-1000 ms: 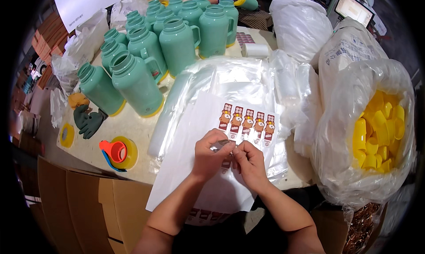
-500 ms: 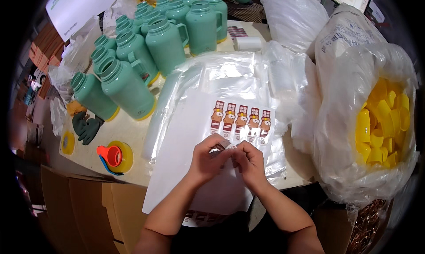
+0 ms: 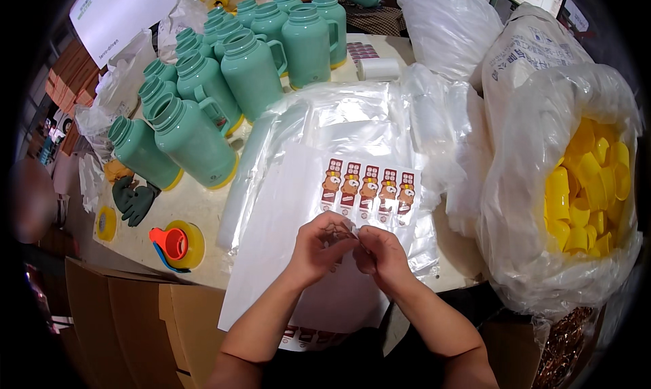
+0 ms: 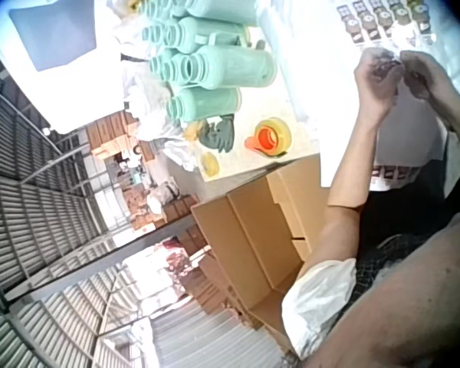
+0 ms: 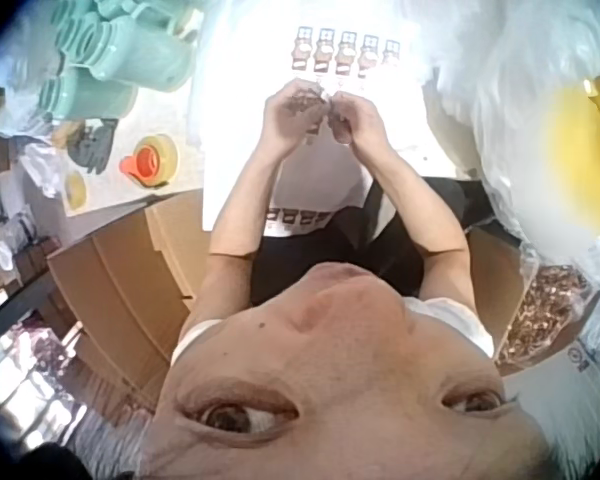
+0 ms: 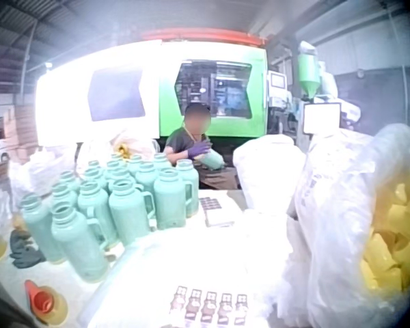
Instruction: The person peels individual stickers from a white backing sheet. The stickers feature a cartoon character and are removed one by one using both hands. The peeled stickers are placed on the table surface.
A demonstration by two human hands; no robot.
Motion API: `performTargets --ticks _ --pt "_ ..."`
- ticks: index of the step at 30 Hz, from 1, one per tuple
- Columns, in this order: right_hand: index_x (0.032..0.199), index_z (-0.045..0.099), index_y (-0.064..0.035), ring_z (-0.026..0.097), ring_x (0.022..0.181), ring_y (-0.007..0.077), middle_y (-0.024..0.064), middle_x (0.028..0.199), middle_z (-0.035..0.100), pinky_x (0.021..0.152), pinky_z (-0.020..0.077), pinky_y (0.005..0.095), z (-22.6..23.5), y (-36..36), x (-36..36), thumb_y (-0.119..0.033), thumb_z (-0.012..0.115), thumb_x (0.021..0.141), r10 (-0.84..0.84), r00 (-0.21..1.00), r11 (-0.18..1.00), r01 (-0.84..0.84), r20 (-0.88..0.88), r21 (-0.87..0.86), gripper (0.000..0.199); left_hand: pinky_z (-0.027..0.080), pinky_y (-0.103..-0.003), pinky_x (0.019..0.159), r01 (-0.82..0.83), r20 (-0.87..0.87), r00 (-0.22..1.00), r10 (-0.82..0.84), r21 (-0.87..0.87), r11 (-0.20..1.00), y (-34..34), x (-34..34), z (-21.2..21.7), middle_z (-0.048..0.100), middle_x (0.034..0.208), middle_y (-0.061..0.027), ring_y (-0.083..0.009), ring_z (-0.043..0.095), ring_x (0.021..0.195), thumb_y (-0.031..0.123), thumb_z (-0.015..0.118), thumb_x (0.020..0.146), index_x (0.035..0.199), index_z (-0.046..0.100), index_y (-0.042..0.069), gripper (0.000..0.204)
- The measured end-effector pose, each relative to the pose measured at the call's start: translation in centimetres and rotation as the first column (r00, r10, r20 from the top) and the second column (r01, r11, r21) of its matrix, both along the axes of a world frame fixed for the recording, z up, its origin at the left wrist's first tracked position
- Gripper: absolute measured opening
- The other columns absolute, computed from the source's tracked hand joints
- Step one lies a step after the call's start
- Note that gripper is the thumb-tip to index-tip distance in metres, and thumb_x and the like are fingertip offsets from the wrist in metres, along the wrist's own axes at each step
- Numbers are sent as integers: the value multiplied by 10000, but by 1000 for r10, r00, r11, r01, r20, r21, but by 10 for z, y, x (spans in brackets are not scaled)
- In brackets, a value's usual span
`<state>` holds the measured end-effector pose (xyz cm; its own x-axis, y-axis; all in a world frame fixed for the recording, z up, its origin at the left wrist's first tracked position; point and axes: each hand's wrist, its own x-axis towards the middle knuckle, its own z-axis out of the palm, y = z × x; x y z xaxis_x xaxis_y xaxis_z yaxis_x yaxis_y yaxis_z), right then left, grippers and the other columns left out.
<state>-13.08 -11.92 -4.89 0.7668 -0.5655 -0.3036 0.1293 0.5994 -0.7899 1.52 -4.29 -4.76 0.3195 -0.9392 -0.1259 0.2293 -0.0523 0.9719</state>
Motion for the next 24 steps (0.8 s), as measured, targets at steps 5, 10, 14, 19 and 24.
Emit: performTargets --ticks 5,10,14,19,24 --pt "815 535 -88 314 494 37 -50 644 426 456 223 210 0 -1 -2 -280 517 988 47 998 997 -50 36 67 260 486 -217 632 68 6 998 -68 -32 997 -2 3 3 647 824 -3 -73 607 737 -117 652 819 1015 660 21 240" --pt "814 534 -88 309 489 34 -50 636 424 453 220 207 3 1 0 -288 530 986 49 999 995 -49 6 83 263 487 -220 631 62 -31 997 -64 -58 996 0 3 -2 654 834 -17 -80 606 728 -118 650 817 1004 665 7 226" --pt "821 546 -85 312 495 31 -53 637 428 456 226 205 -1 1 -2 -286 545 987 22 1000 1000 -22 15 13 261 494 -230 648 75 -9 997 -75 -13 997 1 5 -2 656 843 -26 -91 610 736 -120 643 819 989 666 -8 205" --pt "850 558 -78 347 512 41 -43 634 446 481 266 203 3 1 0 -290 558 989 24 1000 999 -24 -2 -44 254 446 -216 550 46 -14 999 -47 -63 997 1 5 -6 636 728 -7 -65 578 634 -22 673 850 875 658 7 42" --pt "837 546 -84 352 511 44 -44 625 436 478 276 202 -16 -2 2 -281 560 994 -27 999 987 25 -16 -157 253 432 -219 524 46 -46 998 -49 -68 997 -2 4 -14 618 692 -15 -67 565 610 2 665 874 869 635 10 32"
